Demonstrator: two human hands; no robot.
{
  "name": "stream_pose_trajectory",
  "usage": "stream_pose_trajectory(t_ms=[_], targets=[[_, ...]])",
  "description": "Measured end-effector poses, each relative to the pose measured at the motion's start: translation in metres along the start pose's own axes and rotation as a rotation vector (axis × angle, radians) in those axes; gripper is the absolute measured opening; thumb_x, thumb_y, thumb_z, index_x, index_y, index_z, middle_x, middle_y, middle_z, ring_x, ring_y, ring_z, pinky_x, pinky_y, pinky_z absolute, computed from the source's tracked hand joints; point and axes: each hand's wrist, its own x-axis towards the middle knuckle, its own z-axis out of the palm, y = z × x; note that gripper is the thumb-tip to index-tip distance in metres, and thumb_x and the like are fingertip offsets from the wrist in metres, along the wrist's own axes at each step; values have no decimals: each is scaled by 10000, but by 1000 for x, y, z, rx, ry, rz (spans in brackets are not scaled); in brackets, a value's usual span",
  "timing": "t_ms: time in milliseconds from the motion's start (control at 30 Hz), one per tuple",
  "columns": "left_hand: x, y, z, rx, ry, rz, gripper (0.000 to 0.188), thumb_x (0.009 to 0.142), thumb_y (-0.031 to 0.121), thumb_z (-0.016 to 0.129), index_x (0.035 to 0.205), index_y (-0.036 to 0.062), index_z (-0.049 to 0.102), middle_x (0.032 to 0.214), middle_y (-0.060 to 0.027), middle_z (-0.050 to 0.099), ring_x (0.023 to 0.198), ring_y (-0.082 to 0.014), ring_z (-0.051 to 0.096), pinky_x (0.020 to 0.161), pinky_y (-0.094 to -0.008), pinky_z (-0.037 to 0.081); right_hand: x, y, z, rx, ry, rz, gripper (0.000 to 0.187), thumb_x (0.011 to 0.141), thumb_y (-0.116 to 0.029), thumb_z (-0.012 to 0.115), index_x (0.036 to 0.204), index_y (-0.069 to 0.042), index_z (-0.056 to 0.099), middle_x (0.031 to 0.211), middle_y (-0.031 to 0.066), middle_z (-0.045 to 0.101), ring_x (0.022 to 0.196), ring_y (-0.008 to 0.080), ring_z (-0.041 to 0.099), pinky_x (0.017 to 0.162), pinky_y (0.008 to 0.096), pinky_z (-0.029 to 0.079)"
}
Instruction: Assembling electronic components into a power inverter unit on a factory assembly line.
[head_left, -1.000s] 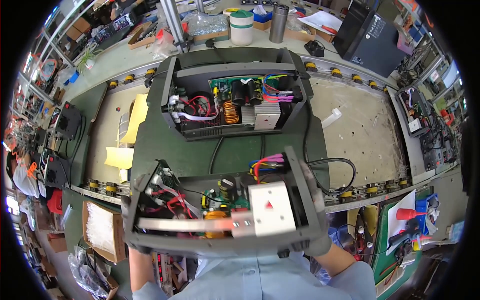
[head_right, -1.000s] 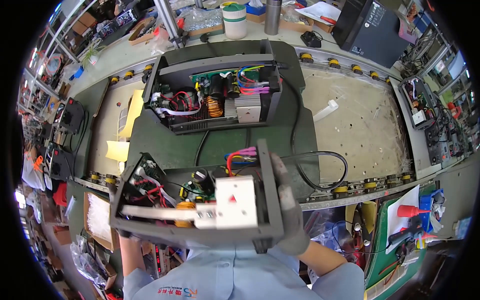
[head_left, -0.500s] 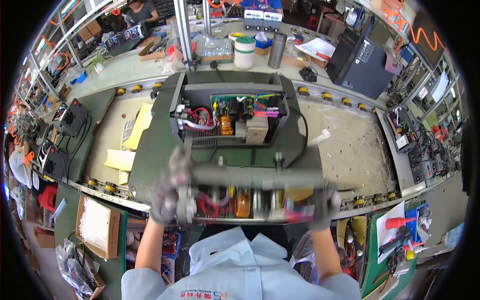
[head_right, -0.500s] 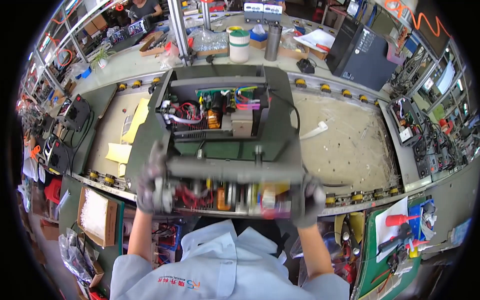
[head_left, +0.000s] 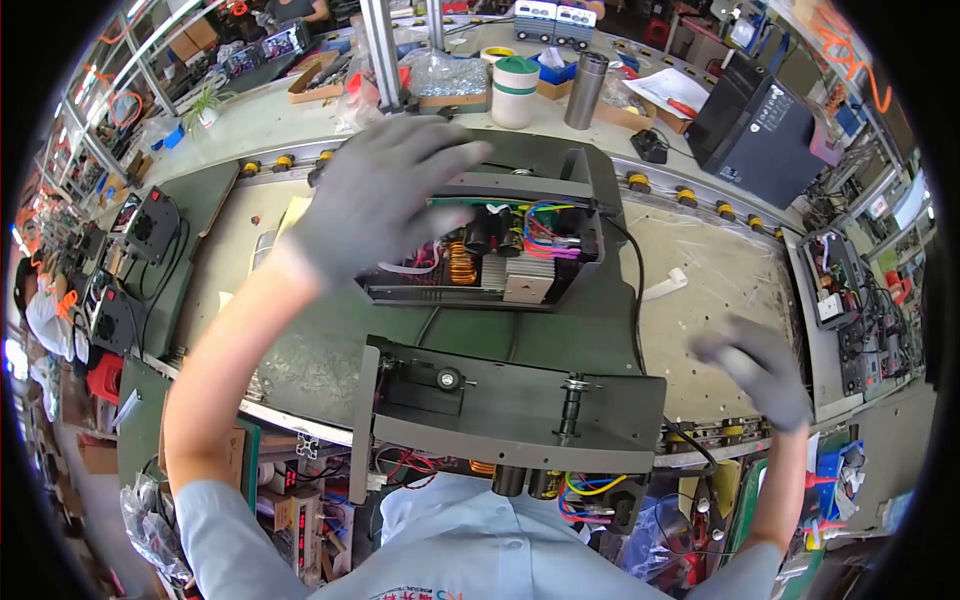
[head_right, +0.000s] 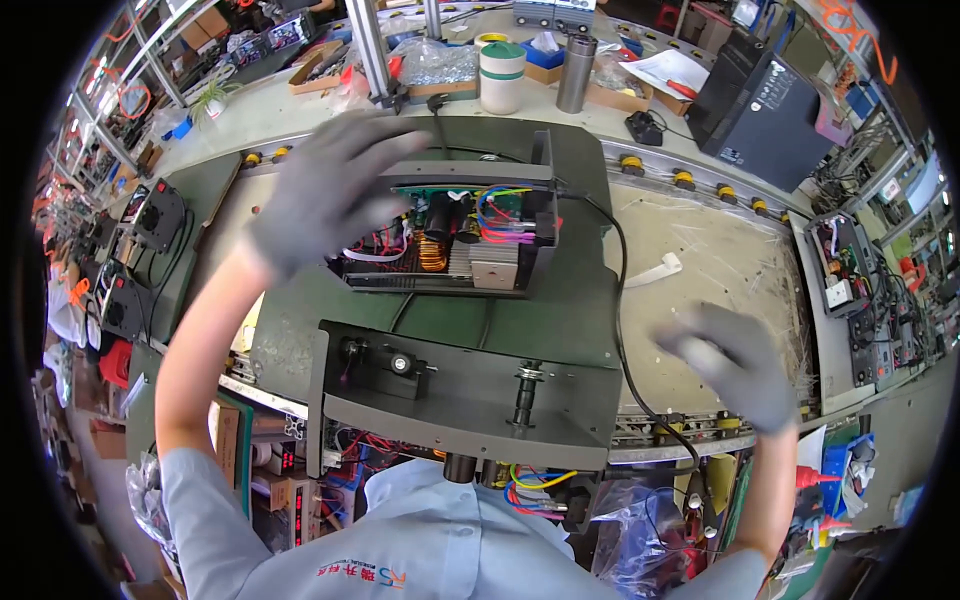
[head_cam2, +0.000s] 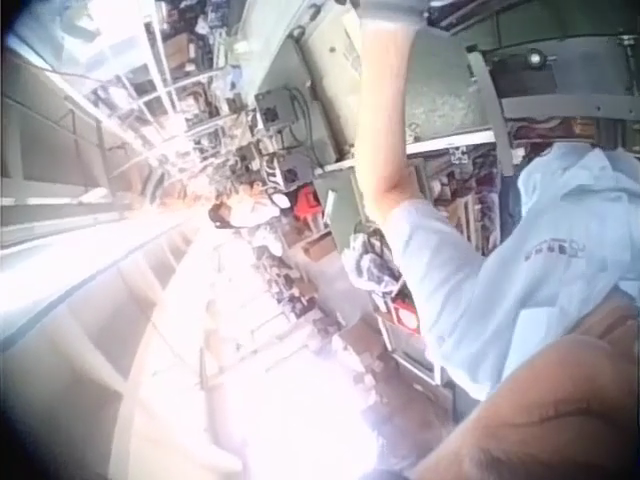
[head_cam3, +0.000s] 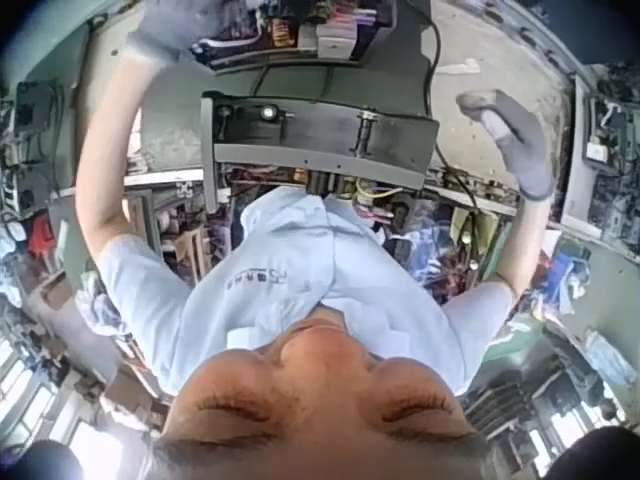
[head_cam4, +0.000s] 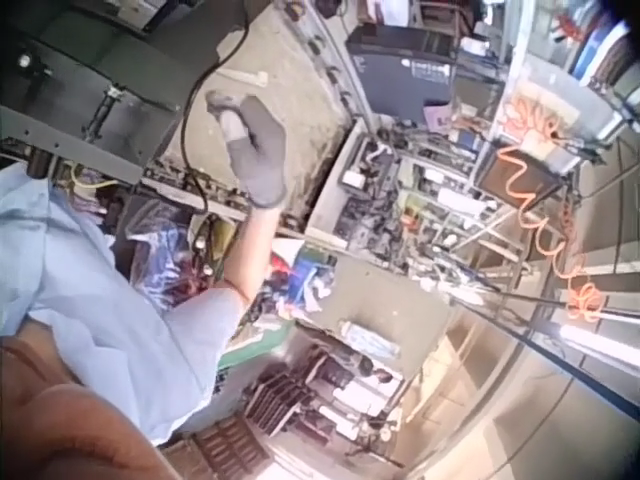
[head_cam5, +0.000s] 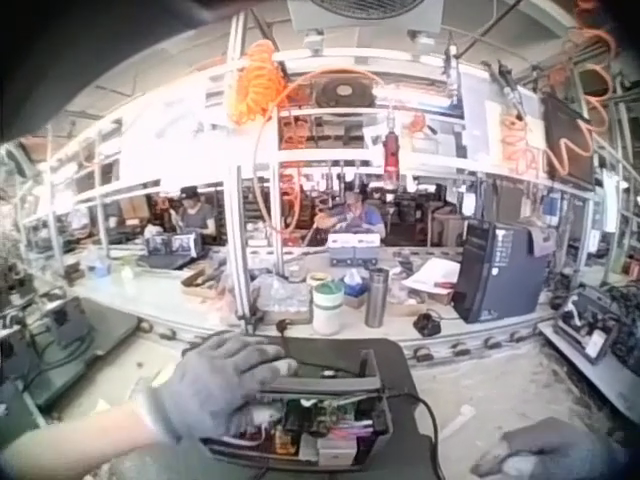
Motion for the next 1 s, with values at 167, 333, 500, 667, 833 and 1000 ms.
stream_pose_trajectory(t_ms=[167, 333, 500, 667, 833, 1000], targets=[[15, -44, 68, -117, -652, -360, 374, 880, 383, 541, 1143, 119, 574, 952, -162, 624, 910, -358, 606, 782, -427, 486, 130, 46, 98, 68, -679, -405, 351, 938, -180, 458, 1265, -62, 507, 1365, 115, 457, 1266, 259, 430, 1045, 374, 343], [10, -58, 66, -135, -373, -337, 366, 862, 365, 572, 1080, 72, 598, 887, -183, 638, 842, -351, 623, 755, -422, 488, 169, 32, 192, 63, -692, -550, 410, 943, -249, 466, 1324, -100, 445, 1416, 108, 388, 1295, 278, 386, 1052, 379, 344], [-16, -100, 52, -340, -192, -493, 299, 854, 287, 618, 1013, 34, 621, 834, -195, 626, 773, -342, 611, 704, -370, 473, 206, 42, 212, -431, -472, -772, 355, 899, -376, 485, 1092, -98, 592, 1117, 91, 592, 1012, 281, 561, 931, 409, 413], [-45, -125, 18, -339, -240, -587, 225, 887, 234, 602, 938, 15, 599, 742, -106, 578, 688, -165, 525, 679, -280, 442, 185, 126, 95, -1023, -344, -403, 439, 890, -418, 462, 676, -90, 660, 750, 97, 636, 746, 285, 587, 777, 395, 425], [-24, -81, 60, -201, -150, -374, 231, 848, 235, 626, 1003, 64, 611, 820, -165, 628, 749, -327, 632, 658, -383, 500, 82, 205, 26, -1079, 13, -84, 187, 812, -257, 558, 827, -124, 690, 920, 83, 646, 951, 255, 552, 901, 415, 381], [-2, -59, 83, -326, -271, -468, 235, 847, 232, 616, 1014, 68, 590, 846, -157, 635, 775, -316, 635, 657, -384, 493, 33, 251, -31, -1318, 443, 19, 206, 749, -135, 576, 941, -121, 651, 1047, 77, 629, 1069, 244, 521, 952, 431, 356]])
